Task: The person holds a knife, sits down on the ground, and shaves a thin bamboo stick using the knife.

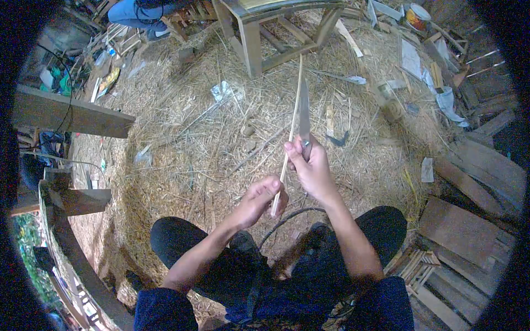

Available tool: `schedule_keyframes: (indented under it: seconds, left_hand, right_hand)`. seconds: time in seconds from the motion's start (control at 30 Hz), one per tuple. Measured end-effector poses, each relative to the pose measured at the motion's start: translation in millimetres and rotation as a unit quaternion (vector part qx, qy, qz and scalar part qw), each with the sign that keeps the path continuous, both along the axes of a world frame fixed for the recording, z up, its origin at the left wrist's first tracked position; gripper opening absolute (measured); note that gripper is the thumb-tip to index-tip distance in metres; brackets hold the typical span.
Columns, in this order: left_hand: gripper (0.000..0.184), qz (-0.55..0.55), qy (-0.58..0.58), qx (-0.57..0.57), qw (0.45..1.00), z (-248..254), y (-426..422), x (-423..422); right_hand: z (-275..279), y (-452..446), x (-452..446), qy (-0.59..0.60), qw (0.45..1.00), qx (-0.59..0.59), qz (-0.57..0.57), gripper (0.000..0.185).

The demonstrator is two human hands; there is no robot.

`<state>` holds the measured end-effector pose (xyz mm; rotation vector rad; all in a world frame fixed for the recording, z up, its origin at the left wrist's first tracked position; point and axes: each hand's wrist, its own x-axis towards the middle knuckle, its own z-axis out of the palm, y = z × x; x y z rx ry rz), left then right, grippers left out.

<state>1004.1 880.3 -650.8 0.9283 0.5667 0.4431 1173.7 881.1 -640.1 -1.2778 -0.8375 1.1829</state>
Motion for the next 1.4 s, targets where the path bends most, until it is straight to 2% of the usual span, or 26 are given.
schedule_keyframes:
  seconds: [0.2,0.27,0.37,0.47,0.53,0.57,0.67,0.73,0.8,0.83,0.9,0.93,0.97,1.0,1.03,1.07,1.2,1.23,1.27,1.3,1.4]
  left_hand:
    - [0.040,-0.006,0.120,0.148,0.982,-7.0,3.8,5.9]
    - [0.038,0.011,0.161,0.235,0.959,-8.8,7.2,8.0]
    - [0.034,0.037,0.178,0.408,0.895,-16.9,12.3,9.3]
    - [0.028,0.035,0.220,0.408,0.885,-10.2,14.9,8.2]
    - [0.027,-0.017,0.279,0.417,0.865,-12.0,26.1,1.1]
    - [0.027,-0.042,0.309,0.421,0.852,-13.8,31.9,-1.3]
    - [0.027,0.023,0.356,0.410,0.839,-27.2,37.9,-6.8]
    - [0.030,0.090,0.348,0.437,0.824,-52.2,38.1,-9.9]
    - [0.034,0.143,0.340,0.461,0.807,-59.8,40.3,-9.1]
    - [0.035,0.126,0.356,0.484,0.790,-59.5,42.0,-11.2]
    - [0.034,0.103,0.268,0.273,0.918,-58.9,45.7,-14.0]
    - [0.033,0.091,0.217,0.160,0.959,-58.1,46.5,-16.2]
    - [0.030,0.109,0.167,0.087,0.976,-68.8,45.7,-18.2]
    - [0.031,0.098,0.175,0.078,0.977,-65.7,46.6,-24.0]
    - [0.032,0.088,0.182,0.069,0.977,-61.8,47.5,-30.9]
    - [0.034,0.077,0.188,0.059,0.977,-59.5,48.2,-37.1]
    - [0.022,0.195,0.134,0.005,0.972,-86.2,59.5,-64.6]
    - [0.017,0.219,0.201,0.017,0.955,-77.7,67.1,-72.7]
    - [0.016,0.264,0.204,0.020,0.943,-85.5,72.9,-81.5]
    - [0.016,0.308,0.206,0.024,0.929,-100.6,80.0,-90.9]
    - [0.015,0.389,0.234,0.028,0.891,-127.3,95.5,-127.9]
  right_hand:
    - [-11.6,1.1,8.7,-0.059,0.998,0.019,-0.031,0.022]
    - [-13.3,2.9,9.5,-0.088,0.994,0.022,-0.063,0.024]
    - [-19.1,7.1,14.9,-0.122,0.985,0.017,-0.117,0.028]
    - [-31.6,13.1,43.9,-0.168,0.972,0.014,-0.161,0.024]
    - [-41.4,17.1,58.5,-0.218,0.960,0.018,-0.175,0.017]
    - [-45.8,15.9,61.9,-0.275,0.949,-0.017,-0.152,0.016]
    - [-49.8,12.9,33.1,-0.251,0.964,-0.028,-0.089,0.016]
    - [-67.5,10.1,9.2,-0.147,0.988,-0.009,-0.035,0.012]
    - [-60.6,6.8,-2.4,-0.236,0.965,-0.082,0.075,0.016]
    - [-63.5,8.6,-6.3,-0.268,0.957,-0.075,0.083,0.018]
    - [-70.3,12.1,-17.2,-0.329,0.937,-0.061,0.103,0.022]
    - [-69.6,15.8,-21.5,-0.317,0.941,-0.074,0.096,0.024]
    - [-67.7,22.6,-25.3,-0.304,0.944,-0.087,0.089,0.025]
    - [-65.4,30.0,-29.8,-0.293,0.948,-0.098,0.082,0.027]
    - [-76.4,35.9,-34.8,-0.255,0.963,-0.061,0.068,0.028]
    - [-78.9,38.4,-38.0,-0.277,0.956,-0.060,0.078,0.028]
    - [-63.6,47.7,-60.7,-0.378,0.919,-0.043,0.102,0.029]
    - [-69.6,47.5,-64.1,-0.414,0.904,-0.017,0.109,0.028]
    - [-77.1,49.1,-67.4,-0.450,0.885,0.013,0.117,0.027]
    - [-93.4,50.6,-73.0,-0.419,0.902,0.019,0.108,0.021]
    - [-127.5,74.8,-103.4,-0.440,0.887,0.093,0.108,0.015]
